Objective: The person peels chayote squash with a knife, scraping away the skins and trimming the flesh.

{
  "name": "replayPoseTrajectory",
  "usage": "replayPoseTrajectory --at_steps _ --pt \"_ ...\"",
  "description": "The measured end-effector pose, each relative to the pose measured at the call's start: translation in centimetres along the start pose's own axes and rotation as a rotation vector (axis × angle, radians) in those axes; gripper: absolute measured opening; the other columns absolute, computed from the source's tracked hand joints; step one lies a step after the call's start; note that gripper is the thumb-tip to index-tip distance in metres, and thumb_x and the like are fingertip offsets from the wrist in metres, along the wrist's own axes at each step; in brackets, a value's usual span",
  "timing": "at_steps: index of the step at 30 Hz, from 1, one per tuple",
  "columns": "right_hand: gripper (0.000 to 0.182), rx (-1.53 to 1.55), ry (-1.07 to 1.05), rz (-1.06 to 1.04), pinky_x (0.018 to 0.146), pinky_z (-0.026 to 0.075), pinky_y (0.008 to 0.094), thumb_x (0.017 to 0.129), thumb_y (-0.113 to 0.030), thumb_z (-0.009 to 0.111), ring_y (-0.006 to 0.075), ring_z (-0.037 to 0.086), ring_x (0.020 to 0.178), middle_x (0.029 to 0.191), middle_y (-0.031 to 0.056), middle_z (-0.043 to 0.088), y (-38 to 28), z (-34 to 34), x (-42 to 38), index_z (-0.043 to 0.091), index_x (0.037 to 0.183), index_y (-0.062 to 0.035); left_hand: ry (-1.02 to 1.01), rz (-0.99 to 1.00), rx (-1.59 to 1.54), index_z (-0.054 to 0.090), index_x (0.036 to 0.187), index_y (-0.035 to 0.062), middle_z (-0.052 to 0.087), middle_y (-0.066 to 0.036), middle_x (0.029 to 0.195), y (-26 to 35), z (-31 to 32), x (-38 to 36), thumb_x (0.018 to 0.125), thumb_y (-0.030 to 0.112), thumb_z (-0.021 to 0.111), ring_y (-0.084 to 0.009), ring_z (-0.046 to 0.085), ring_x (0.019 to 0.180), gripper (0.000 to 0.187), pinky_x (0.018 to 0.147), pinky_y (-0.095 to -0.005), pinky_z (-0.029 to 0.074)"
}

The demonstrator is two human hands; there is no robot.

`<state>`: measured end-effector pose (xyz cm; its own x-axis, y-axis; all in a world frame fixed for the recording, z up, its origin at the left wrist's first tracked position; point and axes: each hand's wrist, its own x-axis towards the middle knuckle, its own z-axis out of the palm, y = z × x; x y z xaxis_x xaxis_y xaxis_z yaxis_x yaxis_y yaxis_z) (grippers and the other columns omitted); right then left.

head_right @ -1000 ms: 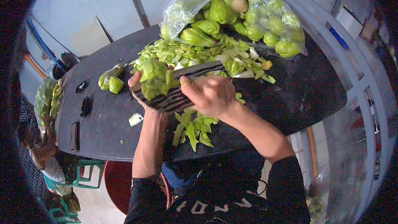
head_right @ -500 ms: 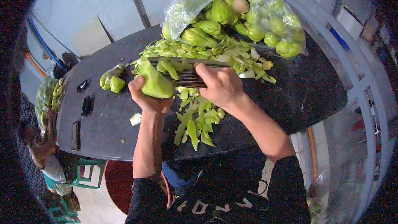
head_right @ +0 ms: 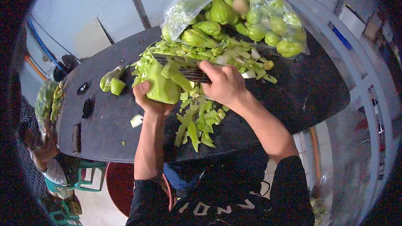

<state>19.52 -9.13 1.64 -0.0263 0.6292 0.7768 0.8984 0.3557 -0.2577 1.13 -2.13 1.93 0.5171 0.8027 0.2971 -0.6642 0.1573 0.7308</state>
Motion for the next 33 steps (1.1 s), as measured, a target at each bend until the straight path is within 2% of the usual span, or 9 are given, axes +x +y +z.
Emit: replayPoseTrajectory --at_steps 5,8,10,11,14,16,19,23,33 --pt "0.036 0.08 0.031 -0.136 0.06 0.054 0.042 0.065 -0.009 0.073 0.034 0.068 0.073 0.079 0.0125 0.068 -1.7 -0.5 -0.2 0.057 0.096 -0.0063 0.078 0.041 -0.118 0.048 0.129 -0.001 0.059 -0.018 0.112 -0.1 0.1 0.3 0.063 0.039 0.058 -0.0319 0.06 0.1 0.078 0.084 -0.0426 0.052" --pt "0.035 0.074 -0.018 -0.053 0.06 0.054 0.0431 0.066 -0.008 0.072 0.0347 0.067 0.073 0.08 0.0139 0.068 -1.3 -0.4 -0.3 0.057 0.097 -0.007 0.079 0.031 -0.089 0.049 0.128 -0.0008 0.059 -0.018 0.111 -0.3 -1.5 0.4 0.064 0.039 0.059 -0.0328 0.061 0.098 0.076 0.084 -0.0436 0.052" --pt "0.033 0.049 -0.039 0.068 0.06 0.052 0.0479 0.071 -0.007 0.068 0.0388 0.066 0.072 0.078 0.017 0.068 0.4 0.3 -0.3 0.055 0.101 -0.0075 -0.204 -0.097 -0.145 0.049 0.127 -0.0009 0.06 -0.018 0.109 -0.2 -1.6 0.3 0.065 0.038 0.059 -0.0329 0.062 0.094 0.074 0.083 -0.0446 0.053" --pt "0.033 0.022 -0.069 0.099 0.06 0.052 0.048 0.072 -0.008 0.068 0.0394 0.066 0.072 0.077 0.017 0.067 1.4 0.6 -0.4 0.055 0.102 -0.0075 -0.212 -0.102 -0.148 0.049 0.127 -0.0009 0.06 -0.018 0.109 -0.3 -1.3 0.4 0.065 0.038 0.059 -0.0329 0.062 0.094 0.074 0.083 -0.0446 0.053" --pt "0.032 0.007 -0.135 0.176 0.061 0.053 0.0449 0.073 -0.008 0.067 0.0377 0.067 0.073 0.08 0.0159 0.068 1.6 0.5 -0.3 0.057 0.104 -0.0069 -0.07 -0.111 -0.208 0.05 0.125 0.0012 0.061 -0.016 0.107 -0.1 -0.4 0.4 0.07 0.045 0.063 -0.032 0.062 0.093 0.072 0.083 -0.045 0.052" --pt "0.032 0.033 -0.175 0.224 0.062 0.054 0.0417 0.075 -0.007 0.066 0.0354 0.068 0.073 0.084 0.0149 0.069 1.1 1.0 -0.4 0.059 0.106 -0.0063 0.347 -0.092 -0.293 0.054 0.123 0.0069 0.06 -0.011 0.113 -0.2 0.4 1.3 0.081 0.045 0.058 -0.0271 0.058 0.106 0.057 0.094 -0.0462 0.046" --pt "0.037 -0.004 -0.037 -0.001 0.063 0.054 0.0404 0.068 -0.007 0.071 0.0317 0.069 0.074 0.084 0.0137 0.069 0.4 2.0 -0.9 0.062 0.104 -0.0057 0.377 -0.148 -0.382 0.056 0.123 0.0104 0.059 -0.01 0.121 -0.2 -0.6 1.9 0.089 0.05 0.049 -0.0283 0.055 0.112 0.053 0.102 -0.0483 0.041" --pt "0.047 -0.087 -0.003 -0.248 0.055 0.054 0.0388 0.062 -0.006 0.072 0.0277 0.068 0.064 0.075 0.0097 0.067 -0.2 2.3 -1.1 0.06 0.107 -0.0023 0.364 -0.148 -0.34 0.056 0.125 0.0085 0.061 -0.012 0.12 -0.1 -0.7 1.9 0.091 0.057 0.044 -0.0279 0.057 0.111 0.06 0.101 -0.0463 0.043" --pt "0.029 -0.252 0.059 -0.42 0.049 0.049 0.0305 0.075 -0.007 0.063 0.0172 0.059 0.054 0.063 0.0026 0.056 -0.8 2.5 -1.0 0.064 0.102 0.0002 0.28 -0.129 -0.446 0.06 0.114 0.0063 0.067 -0.013 0.105 -1.9 -2.0 1.9 0.091 0.054 0.048 -0.0292 0.064 0.095 0.054 0.088 -0.0441 0.051"
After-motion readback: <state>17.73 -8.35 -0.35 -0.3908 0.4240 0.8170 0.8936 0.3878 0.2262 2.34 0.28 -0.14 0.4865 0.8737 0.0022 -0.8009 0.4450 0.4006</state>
